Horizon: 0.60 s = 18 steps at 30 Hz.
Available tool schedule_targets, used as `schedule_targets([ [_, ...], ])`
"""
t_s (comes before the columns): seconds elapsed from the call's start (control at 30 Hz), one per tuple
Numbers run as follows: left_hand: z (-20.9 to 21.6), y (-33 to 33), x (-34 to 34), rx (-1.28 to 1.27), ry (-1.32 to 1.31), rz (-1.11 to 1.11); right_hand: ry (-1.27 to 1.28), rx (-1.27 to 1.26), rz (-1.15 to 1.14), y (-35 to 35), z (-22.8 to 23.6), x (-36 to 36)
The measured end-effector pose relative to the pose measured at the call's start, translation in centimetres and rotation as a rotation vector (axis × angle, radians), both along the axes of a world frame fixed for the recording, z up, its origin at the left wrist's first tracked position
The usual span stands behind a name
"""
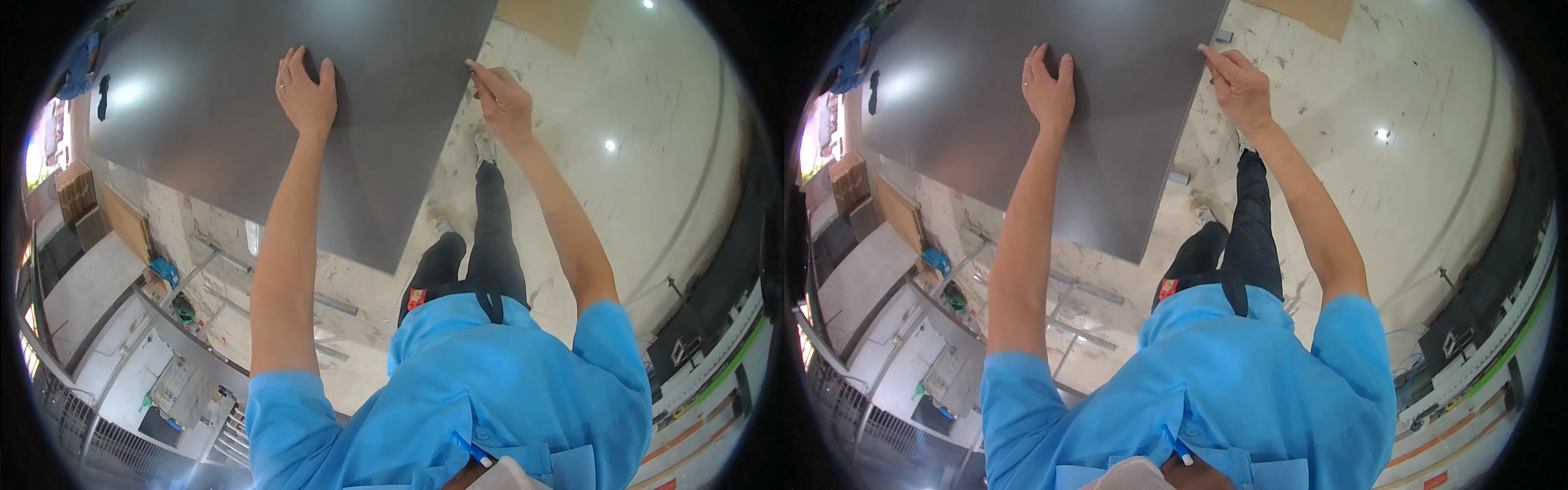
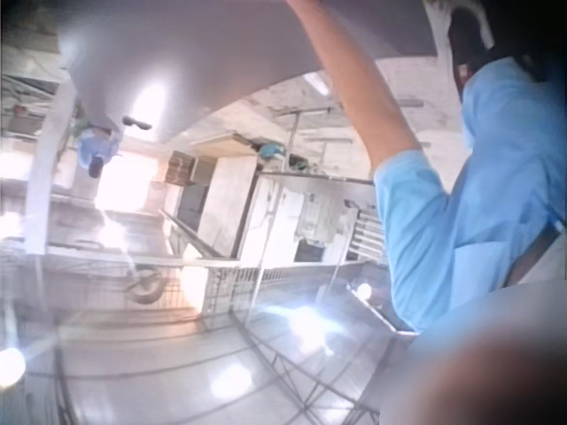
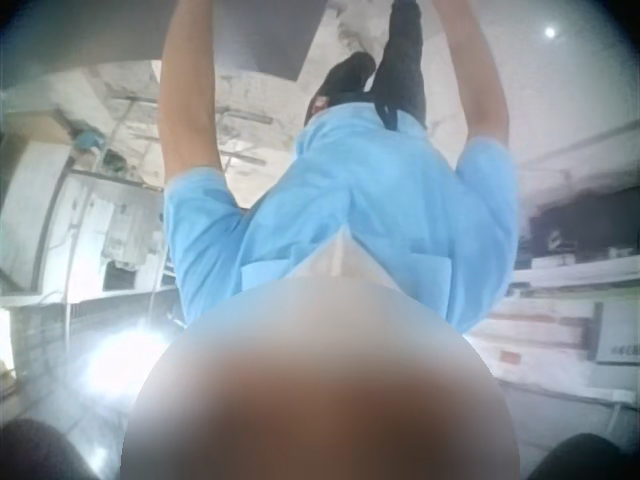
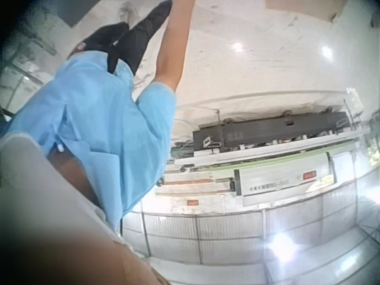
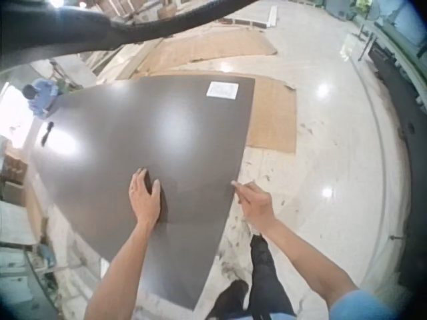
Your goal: The person scrapes a large grey sheet with a small metal tool, moving along the edges and surface. They pause to wipe the sheet with a black cloth and continue scraping. Another person stands nearby and briefly marks the sheet.
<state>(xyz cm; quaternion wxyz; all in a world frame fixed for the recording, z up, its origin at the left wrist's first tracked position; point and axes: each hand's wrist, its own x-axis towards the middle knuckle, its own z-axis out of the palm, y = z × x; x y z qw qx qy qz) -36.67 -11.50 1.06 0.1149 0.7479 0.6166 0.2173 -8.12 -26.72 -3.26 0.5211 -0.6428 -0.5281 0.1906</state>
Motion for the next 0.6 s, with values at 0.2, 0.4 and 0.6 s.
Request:
schedule_targets([
  [0.2,0.9,-11.8,-11.4,0.0,0.23,-0.069,-0.242,0.001,0.074,-12.1,-0.7,-10.1],
  [0.4,0.3,-14.8,-14.6,0.092,0.256,-0.063,-0.41,-0.105,0.355,-23.3,1.3,-19.3],
  [0.6,0.4,-14.5,-14.2,0.065,0.237,-0.03,-0.377,0.167,0.214,-16.5,2.0,-13.5],
])
